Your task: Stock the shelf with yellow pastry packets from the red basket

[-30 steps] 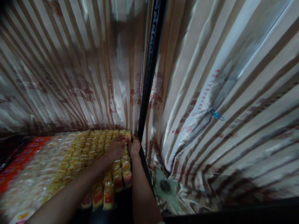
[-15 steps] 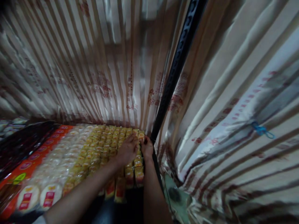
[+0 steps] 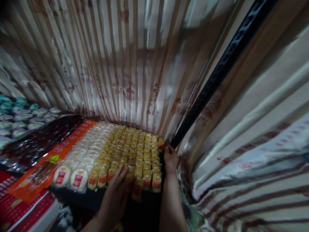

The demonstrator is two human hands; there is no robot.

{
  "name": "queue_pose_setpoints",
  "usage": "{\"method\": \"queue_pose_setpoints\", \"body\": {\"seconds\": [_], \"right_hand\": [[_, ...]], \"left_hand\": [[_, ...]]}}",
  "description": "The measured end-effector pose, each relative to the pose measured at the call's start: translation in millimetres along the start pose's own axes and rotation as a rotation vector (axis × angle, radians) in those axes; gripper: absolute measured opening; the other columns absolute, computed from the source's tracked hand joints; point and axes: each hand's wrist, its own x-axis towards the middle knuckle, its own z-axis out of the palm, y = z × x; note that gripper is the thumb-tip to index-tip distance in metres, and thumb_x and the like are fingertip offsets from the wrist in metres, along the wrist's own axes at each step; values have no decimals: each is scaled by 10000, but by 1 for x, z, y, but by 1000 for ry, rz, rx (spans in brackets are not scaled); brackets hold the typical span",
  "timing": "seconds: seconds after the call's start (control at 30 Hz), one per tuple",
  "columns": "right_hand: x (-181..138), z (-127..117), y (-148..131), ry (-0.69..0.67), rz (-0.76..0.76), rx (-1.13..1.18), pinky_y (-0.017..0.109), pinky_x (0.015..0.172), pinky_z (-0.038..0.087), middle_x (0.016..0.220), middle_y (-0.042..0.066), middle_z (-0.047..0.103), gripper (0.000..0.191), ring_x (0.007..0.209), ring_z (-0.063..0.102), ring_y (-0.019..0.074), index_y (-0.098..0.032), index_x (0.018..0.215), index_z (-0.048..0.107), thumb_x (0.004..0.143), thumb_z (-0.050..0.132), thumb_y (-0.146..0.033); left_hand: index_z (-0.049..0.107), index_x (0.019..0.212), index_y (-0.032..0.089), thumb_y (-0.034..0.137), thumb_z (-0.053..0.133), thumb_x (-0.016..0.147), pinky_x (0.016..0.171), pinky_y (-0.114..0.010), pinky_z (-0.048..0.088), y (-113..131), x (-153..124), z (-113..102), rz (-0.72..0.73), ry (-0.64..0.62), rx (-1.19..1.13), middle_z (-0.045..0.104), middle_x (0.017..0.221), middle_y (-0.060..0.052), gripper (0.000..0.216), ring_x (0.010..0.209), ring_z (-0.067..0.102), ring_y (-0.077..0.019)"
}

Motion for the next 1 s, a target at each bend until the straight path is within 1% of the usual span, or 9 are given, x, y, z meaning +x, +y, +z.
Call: {"method": "queue_pose_setpoints", "body": {"seconds": [0.13,0.2,0.27,0.4,0.5,0.6,0.7,0.8,1.0], "right_hand": [[-31,-11,-42,68,-215,-96,397,859,466,979,146,696,475,927,629,261,-115,1015,663,770,432,-450],[-52,-7,-63,23,-282,-58,384,879,467,999,127,695,463,944,630,244,-130,1028,659,790,428,-453],[-74,4,-81,-92,-333,-25,383,899,469,1027,107,691,423,965,631,230,-153,1029,662,813,432,-435],[-114,38,-104,-486,-592,-82,398,952,452,1070,74,680,297,1028,612,217,-208,1015,680,839,461,-307],[-141,58,-114,-737,-760,-194,415,1011,409,1142,78,652,301,1154,541,229,-213,1078,663,835,484,-209],[-164,69,-121,-872,-833,-328,443,1049,362,1263,88,578,352,1263,438,247,-214,1163,617,829,513,-173],[-181,74,-128,-949,-907,-481,473,1097,269,1390,89,453,399,1346,306,260,-224,1258,539,860,514,-242],[-188,79,-132,-1010,-938,-625,473,1120,201,1448,104,361,431,1379,222,268,-198,1315,478,904,452,-325],[-186,89,-130,-1039,-961,-730,408,1125,208,1459,84,340,463,1381,224,233,-202,1354,425,929,388,-383]], "left_hand": [[272,1424,225,30,353,826,1014,-449,421,-12,-32,-3,-3,66,144,363,1446,-85,634,1383,200,-265],[214,1443,224,28,353,826,1004,-450,422,-16,-43,-1,-22,98,207,372,1441,-87,662,1382,195,-277],[200,1446,213,30,364,820,998,-456,419,-20,-52,3,-27,109,270,380,1436,-90,673,1381,187,-296],[186,1450,174,32,368,807,1008,-452,395,-27,-65,13,-39,114,355,378,1436,-103,683,1373,204,-308],[169,1452,161,24,343,805,1012,-428,389,-31,-70,14,-72,139,367,419,1409,-101,684,1365,243,-279],[175,1451,151,47,350,820,999,-422,398,-32,-72,10,-107,165,373,403,1416,-128,662,1359,264,-275],[206,1443,153,79,364,845,991,-440,400,-33,-70,6,-146,185,387,347,1446,-144,623,1356,261,-298],[255,1428,151,80,373,851,991,-439,398,-34,-67,5,-165,181,415,361,1441,-131,593,1353,263,-305],[140,1451,114,122,350,872,988,-438,393,-32,-60,7,-194,211,428,413,1404,-141,617,1331,307,-302]]}}
